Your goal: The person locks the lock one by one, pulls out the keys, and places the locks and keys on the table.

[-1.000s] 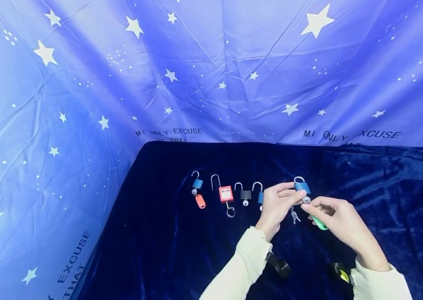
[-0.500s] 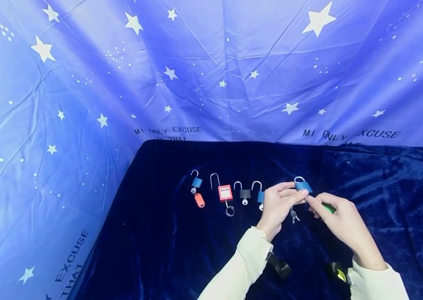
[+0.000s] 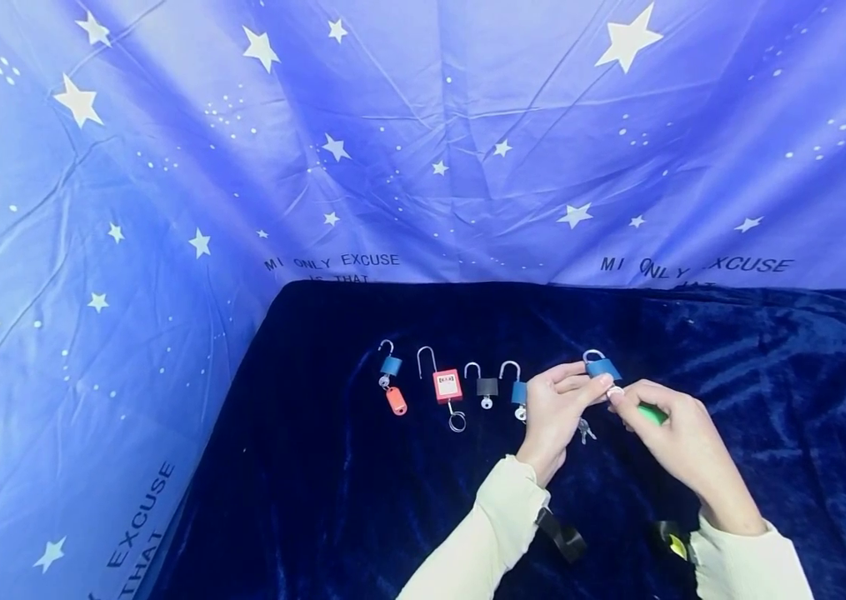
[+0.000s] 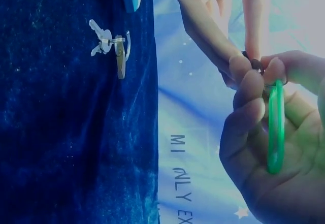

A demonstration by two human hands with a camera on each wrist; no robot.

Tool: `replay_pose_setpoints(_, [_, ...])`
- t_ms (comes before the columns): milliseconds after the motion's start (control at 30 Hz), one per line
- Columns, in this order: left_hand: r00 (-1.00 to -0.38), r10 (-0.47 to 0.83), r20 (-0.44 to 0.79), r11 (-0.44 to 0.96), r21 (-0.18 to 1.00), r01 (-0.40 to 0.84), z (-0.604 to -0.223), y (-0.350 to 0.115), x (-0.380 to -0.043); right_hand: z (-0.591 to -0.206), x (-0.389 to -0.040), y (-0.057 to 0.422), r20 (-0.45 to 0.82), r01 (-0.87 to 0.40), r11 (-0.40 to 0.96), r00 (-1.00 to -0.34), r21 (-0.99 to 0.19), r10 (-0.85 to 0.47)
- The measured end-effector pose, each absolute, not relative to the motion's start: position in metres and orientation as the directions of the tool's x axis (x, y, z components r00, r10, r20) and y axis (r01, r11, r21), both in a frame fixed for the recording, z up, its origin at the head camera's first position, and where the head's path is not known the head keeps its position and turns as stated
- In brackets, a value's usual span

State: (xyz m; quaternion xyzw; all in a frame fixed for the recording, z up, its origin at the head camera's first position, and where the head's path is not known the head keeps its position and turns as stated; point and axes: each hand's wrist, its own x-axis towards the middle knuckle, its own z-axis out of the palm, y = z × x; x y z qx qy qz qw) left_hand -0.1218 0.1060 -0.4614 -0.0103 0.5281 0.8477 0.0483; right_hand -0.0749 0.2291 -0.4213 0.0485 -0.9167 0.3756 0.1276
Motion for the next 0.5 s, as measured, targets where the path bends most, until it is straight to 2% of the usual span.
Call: replay_pose_setpoints(500, [-1.000, -0.001, 0.012, -0.442, 0.897, 0.012, -0.4565, 0.1105, -0.1175, -0.4169, -0.0734, 0.2310, 0.266, -0.195, 0.704, -0.964, -0.683, -0.008])
